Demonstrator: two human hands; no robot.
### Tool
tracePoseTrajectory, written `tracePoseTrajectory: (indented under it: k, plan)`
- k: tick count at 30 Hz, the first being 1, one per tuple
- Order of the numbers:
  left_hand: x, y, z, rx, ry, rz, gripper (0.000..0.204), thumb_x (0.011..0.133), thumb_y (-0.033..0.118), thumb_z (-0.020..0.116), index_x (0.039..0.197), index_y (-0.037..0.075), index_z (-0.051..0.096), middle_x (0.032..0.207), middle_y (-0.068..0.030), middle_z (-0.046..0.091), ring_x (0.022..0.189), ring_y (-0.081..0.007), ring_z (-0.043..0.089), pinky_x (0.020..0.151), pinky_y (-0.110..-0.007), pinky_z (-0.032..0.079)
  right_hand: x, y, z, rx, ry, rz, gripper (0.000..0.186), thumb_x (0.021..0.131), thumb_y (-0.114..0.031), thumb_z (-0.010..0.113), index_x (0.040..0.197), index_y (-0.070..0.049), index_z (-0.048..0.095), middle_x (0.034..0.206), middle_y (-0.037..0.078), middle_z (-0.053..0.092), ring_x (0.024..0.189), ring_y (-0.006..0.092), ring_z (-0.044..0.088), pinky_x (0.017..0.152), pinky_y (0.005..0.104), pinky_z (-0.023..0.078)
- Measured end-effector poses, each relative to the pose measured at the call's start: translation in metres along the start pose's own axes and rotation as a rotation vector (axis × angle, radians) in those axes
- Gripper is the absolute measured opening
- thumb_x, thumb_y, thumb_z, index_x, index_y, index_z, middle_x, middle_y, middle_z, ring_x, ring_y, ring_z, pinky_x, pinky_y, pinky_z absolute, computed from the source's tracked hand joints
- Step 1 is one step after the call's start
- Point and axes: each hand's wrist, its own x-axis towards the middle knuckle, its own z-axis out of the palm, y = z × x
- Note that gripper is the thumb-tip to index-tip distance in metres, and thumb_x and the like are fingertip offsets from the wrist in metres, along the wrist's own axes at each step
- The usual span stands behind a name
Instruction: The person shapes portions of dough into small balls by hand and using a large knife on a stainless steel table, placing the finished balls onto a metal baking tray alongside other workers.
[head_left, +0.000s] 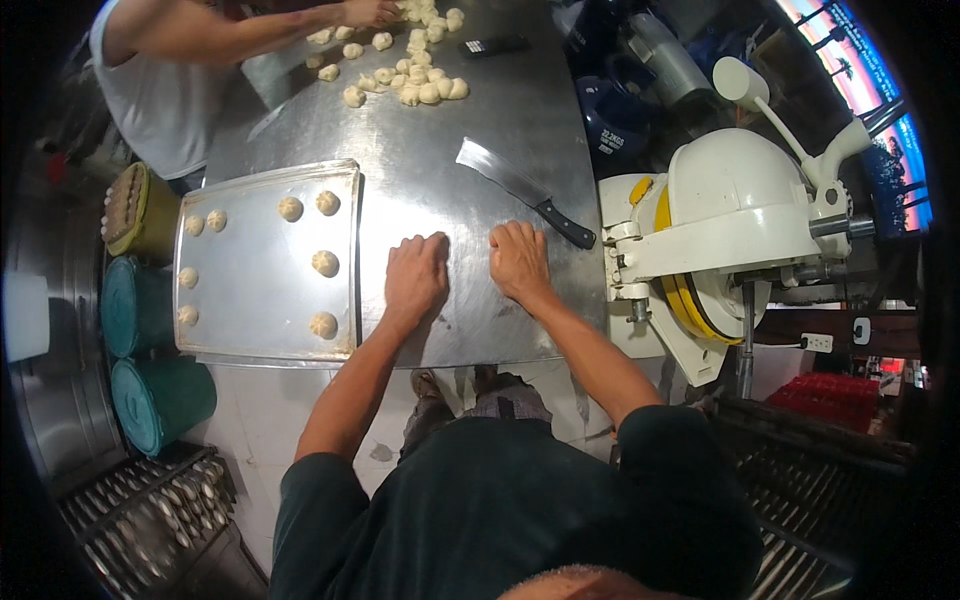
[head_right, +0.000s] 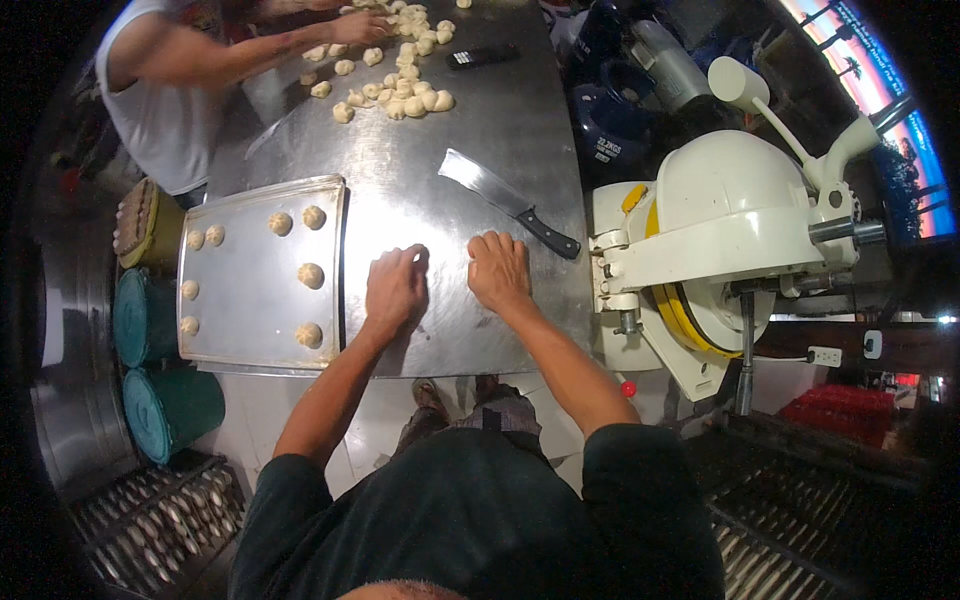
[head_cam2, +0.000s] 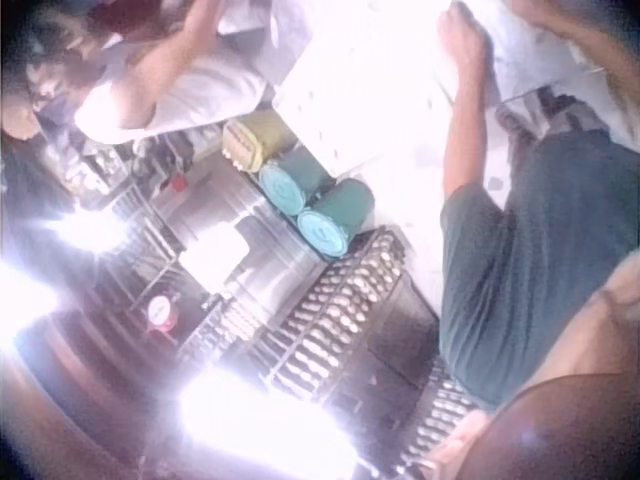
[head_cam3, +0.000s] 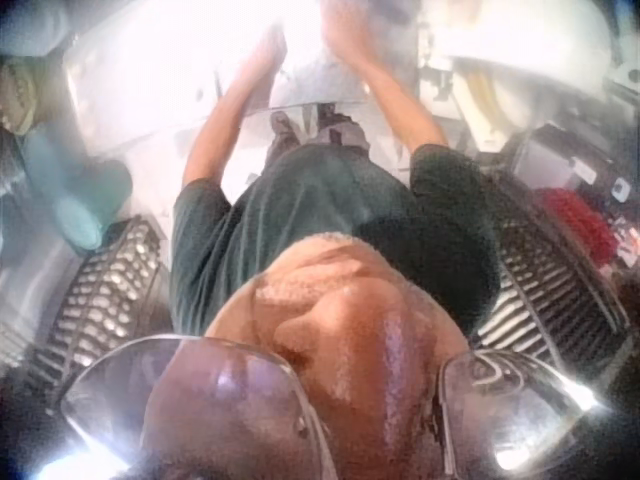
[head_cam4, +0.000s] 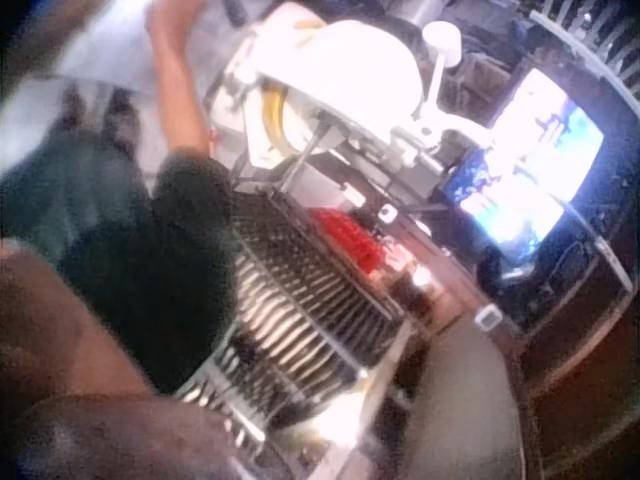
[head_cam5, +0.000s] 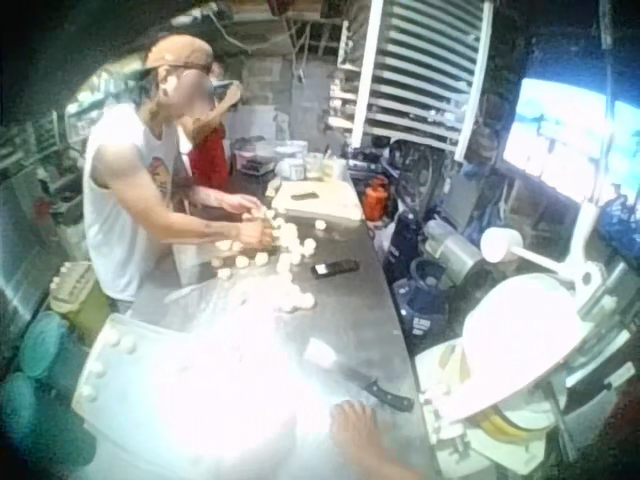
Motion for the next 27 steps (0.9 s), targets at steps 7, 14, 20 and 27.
tracePoseTrajectory:
  k: [7,14,20,27]
  plan:
    - [-0.043,-0.001,0.006,-0.262,-0.043,-0.141,0.035,0.095,0.017,0.069,0.127,0.005,0.062,0.091,-0.0155,0.069,0.084,-0.0369,0.062,0.079,-0.048,0.049,-0.054,-0.009,-0.007,0.176,-0.243,0.008,0.010,0.086,-0.013,0.059,0.095,-0.012,0.062,0.102,0.009,0.061,0.101,0.0327,0.054,0.086,0.0481,0.040]
    - [-0.018,-0.006,-0.012,-0.085,-0.014,-0.003,0.028,0.095,0.015,0.067,0.121,0.006,0.064,0.087,-0.0157,0.067,0.083,-0.0342,0.063,0.081,-0.045,0.048,-0.057,0.021,-0.024,0.030,-0.055,0.015,0.015,0.082,-0.012,0.058,0.097,-0.010,0.061,0.100,0.010,0.060,0.098,0.0308,0.053,0.088,0.0453,0.038]
    - [0.006,0.041,-0.013,-0.118,-0.004,-0.093,0.024,0.095,0.015,0.065,0.118,0.007,0.065,0.084,-0.0170,0.068,0.084,-0.0349,0.065,0.080,-0.047,0.049,-0.024,0.008,-0.008,0.053,-0.017,0.093,0.014,0.083,-0.013,0.059,0.097,-0.011,0.061,0.102,0.010,0.061,0.099,0.0301,0.053,0.088,0.0448,0.038]
    - [-0.062,-0.019,-0.004,-0.194,0.017,-0.056,0.033,0.093,0.015,0.071,0.125,0.009,0.064,0.079,-0.0143,0.067,0.078,-0.0342,0.064,0.076,-0.045,0.050,-0.110,0.017,-0.043,0.158,-0.124,-0.059,0.013,0.084,-0.011,0.060,0.097,-0.012,0.061,0.100,0.010,0.059,0.102,0.0310,0.053,0.090,0.0458,0.039]
